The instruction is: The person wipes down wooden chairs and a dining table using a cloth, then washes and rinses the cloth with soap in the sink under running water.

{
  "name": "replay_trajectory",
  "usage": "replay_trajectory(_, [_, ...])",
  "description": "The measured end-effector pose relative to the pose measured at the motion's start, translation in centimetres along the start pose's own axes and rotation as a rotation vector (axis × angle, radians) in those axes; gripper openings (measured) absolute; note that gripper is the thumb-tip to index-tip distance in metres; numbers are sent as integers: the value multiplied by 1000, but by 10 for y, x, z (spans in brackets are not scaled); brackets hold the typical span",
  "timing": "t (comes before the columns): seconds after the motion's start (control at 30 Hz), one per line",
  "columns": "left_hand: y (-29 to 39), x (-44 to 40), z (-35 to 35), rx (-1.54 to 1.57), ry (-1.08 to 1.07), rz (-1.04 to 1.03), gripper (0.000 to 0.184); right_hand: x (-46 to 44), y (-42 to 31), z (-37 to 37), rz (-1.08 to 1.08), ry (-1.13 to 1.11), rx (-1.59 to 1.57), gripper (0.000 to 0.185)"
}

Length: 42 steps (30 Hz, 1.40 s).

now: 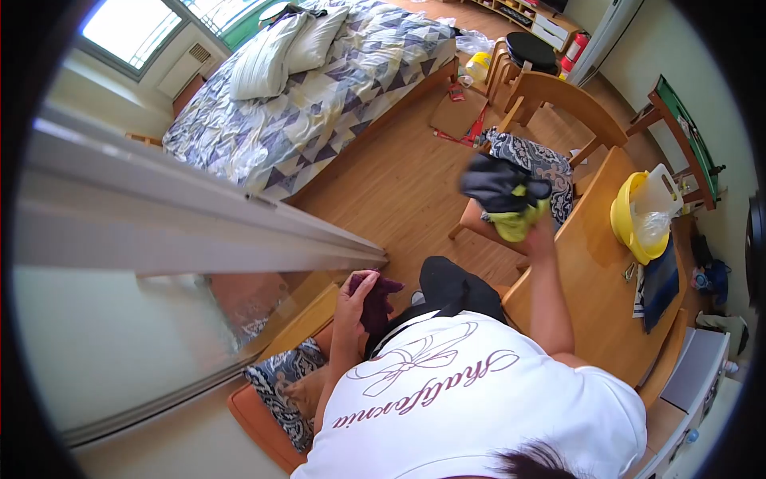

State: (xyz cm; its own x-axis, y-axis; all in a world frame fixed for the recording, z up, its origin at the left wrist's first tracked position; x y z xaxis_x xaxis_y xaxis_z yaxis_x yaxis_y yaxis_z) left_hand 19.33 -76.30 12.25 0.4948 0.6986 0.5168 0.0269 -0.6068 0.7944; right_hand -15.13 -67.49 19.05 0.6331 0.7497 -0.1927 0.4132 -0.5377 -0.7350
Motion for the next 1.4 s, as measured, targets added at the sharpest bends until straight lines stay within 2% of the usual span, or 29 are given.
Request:
replay_trajectory(0.07, [21,-22,-8,-31,-24,-53,15,-36,30,-46,-4,-72,141,44])
replay_trajectory(0.1, [30,-32,-12,-32,-17,-67,14,-63,78,-48,-201,-195,-383,45])
replay_trajectory(0.13, [38,-43,-13,-32,-1,-80,12,-85,106,-84,-412,-308,-911,48])
replay_trajectory(0.17, [49,-58,-12,-28,28,-119,11,-103,124,-107,-504,-389,-902,51])
replay_trajectory(0.2, [58,-69,-15,35,46,-117,12,-121,124,-161,-596,-476,-891,55])
replay_trajectory(0.23, [68,-82,-15,36,73,-114,12,-137,142,-176,-626,-505,-907,55])
replay_trajectory(0.3, [82,-110,-8,47,129,-121,13,-158,185,-193,-822,-422,-1036,61])
replay_trajectory(0.37, [97,-142,-1,99,224,-149,13,-192,250,-120,-487,-68,-622,54])
replay_trajectory(0.4, [108,-159,3,124,273,-170,13,-213,268,-89,-467,25,-444,53])
replay_trajectory(0.53, [164,-206,8,267,404,-131,15,-292,264,55,-686,8,309,49])
replay_trajectory(0.57, [178,-218,13,243,426,-184,15,-303,256,88,-724,-11,501,49])
replay_trajectory(0.67, [183,-251,36,235,478,-150,16,-330,234,189,-787,-36,1029,46])
replay_trajectory(0.77, [183,-269,47,202,515,-116,17,-338,224,240,-806,-73,1363,44])
replay_trajectory(0.8, [179,-274,53,227,566,-106,17,-339,223,251,-809,-93,1437,43])
replay_trajectory(0.87, [174,-283,55,71,599,-172,15,-339,220,267,-815,-144,1547,41])
replay_trajectory(0.97, [163,-289,52,-29,612,-24,12,-337,216,278,-835,-232,1646,39])
replay_trajectory(1.07, [152,-294,42,7,550,80,10,-326,210,283,-856,-286,1698,36])
replay_trajectory(1.23, [153,-297,50,16,505,14,13,-303,205,259,-856,-416,1750,33])
replay_trajectory(1.33, [161,-285,64,-53,549,-63,16,-287,211,228,-839,-573,1741,31])
replay_trajectory(1.4, [171,-275,76,-39,681,-192,19,-287,226,187,-773,-722,1690,29])
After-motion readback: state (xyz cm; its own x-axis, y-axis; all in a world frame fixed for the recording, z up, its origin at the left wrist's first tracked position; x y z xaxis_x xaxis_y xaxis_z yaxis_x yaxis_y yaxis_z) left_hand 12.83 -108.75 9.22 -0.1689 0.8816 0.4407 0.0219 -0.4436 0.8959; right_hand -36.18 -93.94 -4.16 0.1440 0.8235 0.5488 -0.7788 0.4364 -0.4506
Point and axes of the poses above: each hand's wrist, its own x-axis away from the middle knuckle, its own z-axis out of the back of the hand, y = z × x, the point moved 8 cm from there along -x, towards the middle knuckle, and after that the axes turned 9 degrees about -x, right-handed, at the moved point
